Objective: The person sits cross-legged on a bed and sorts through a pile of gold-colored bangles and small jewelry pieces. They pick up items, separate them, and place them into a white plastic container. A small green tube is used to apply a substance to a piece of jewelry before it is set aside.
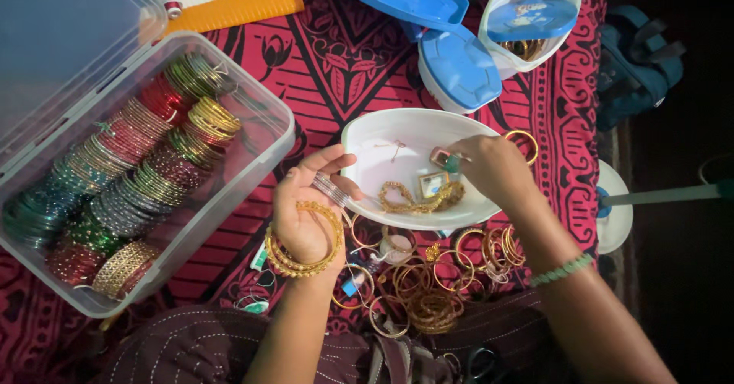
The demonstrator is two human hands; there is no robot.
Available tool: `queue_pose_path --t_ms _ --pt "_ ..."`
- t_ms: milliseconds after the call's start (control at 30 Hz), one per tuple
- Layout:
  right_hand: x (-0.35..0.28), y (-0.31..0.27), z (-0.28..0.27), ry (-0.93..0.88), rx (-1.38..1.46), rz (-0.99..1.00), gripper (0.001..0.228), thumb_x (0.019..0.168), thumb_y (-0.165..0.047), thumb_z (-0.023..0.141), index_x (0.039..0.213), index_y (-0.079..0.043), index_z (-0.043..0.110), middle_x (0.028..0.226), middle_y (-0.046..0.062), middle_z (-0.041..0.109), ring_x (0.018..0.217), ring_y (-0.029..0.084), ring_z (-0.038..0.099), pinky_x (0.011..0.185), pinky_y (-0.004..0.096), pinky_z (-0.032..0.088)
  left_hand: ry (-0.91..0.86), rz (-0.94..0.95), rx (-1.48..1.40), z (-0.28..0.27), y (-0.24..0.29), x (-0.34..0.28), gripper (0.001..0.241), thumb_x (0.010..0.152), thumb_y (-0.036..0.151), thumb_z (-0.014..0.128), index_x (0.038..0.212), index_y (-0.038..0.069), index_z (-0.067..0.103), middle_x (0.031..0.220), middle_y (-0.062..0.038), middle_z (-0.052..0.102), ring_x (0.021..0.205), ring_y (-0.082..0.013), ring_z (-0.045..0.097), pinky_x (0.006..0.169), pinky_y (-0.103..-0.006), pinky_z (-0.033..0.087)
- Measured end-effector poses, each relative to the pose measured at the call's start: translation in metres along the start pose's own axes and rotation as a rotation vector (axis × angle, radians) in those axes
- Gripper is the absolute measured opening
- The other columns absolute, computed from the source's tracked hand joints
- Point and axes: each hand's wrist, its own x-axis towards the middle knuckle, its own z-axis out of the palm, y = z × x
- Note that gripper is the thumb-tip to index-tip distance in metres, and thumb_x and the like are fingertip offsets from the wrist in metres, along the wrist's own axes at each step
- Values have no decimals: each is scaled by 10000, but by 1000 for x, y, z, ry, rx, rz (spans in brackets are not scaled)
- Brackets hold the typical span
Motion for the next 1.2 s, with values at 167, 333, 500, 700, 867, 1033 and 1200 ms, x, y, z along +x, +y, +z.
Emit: queue_pose_path --t_ms 167,333,500,700,867,1033,1200 --pt "23 -13 29 -121 -146 21 208 768 -204 773 968 -148 773 901 106 763 830 317 716 772 444 557 36 -41 397 16 8 2 390 1001 241 500 1157 -81 656 1036 -181 722 689 -244 707 666 -337 562" --pt "14 -20 12 -32 185 136 305 809 -198 781 1093 -99 729 953 93 763 851 252 737 794 374 575 -218 -519 997 18 45 -25 236 933 53 618 1107 42 777 774 -106 667 644 -179 592 556 -328 450" --pt "-41 -15 -19 -96 1263 425 357 952 -190 648 1289 -72 638 1128 37 724 1033 145 722 957 336 596 -402 -413 1606 6 54 -34 240 843 105 613 971 149 810 825 -85 772 752 -231 740 676 -381 552" --pt "-114 -16 -23 -223 1853 424 261 1053 -221 662 1235 -42 608 1144 45 687 1025 139 675 966 324 552 -313 -504 2148 -6 15 -18 190 871 274 706 965 134 793 970 -174 755 936 -360 728 786 -477 552" --pt "-137 -50 -24 30 1602 570 283 966 -299 653 1123 -63 665 985 12 721 841 107 683 729 258 584 -359 -63 2238 5 13 -43 178 797 238 766 902 96 786 976 -160 747 945 -361 710 830 -516 542" --pt "-154 -94 -43 262 1114 424 231 977 -239 687 1013 -11 689 831 22 711 657 78 617 584 228 499 -145 -78 1408 67 -20 -94 375 1013 400 526 1118 93 712 911 -146 758 841 -316 745 762 -449 559" --pt "-162 -128 -77 328 1024 398 343 1042 -316 635 933 4 695 754 60 664 602 117 580 534 293 491 9 312 1163 103 -73 -137 416 1065 311 443 1017 29 745 711 -180 687 665 -351 695 617 -445 515"
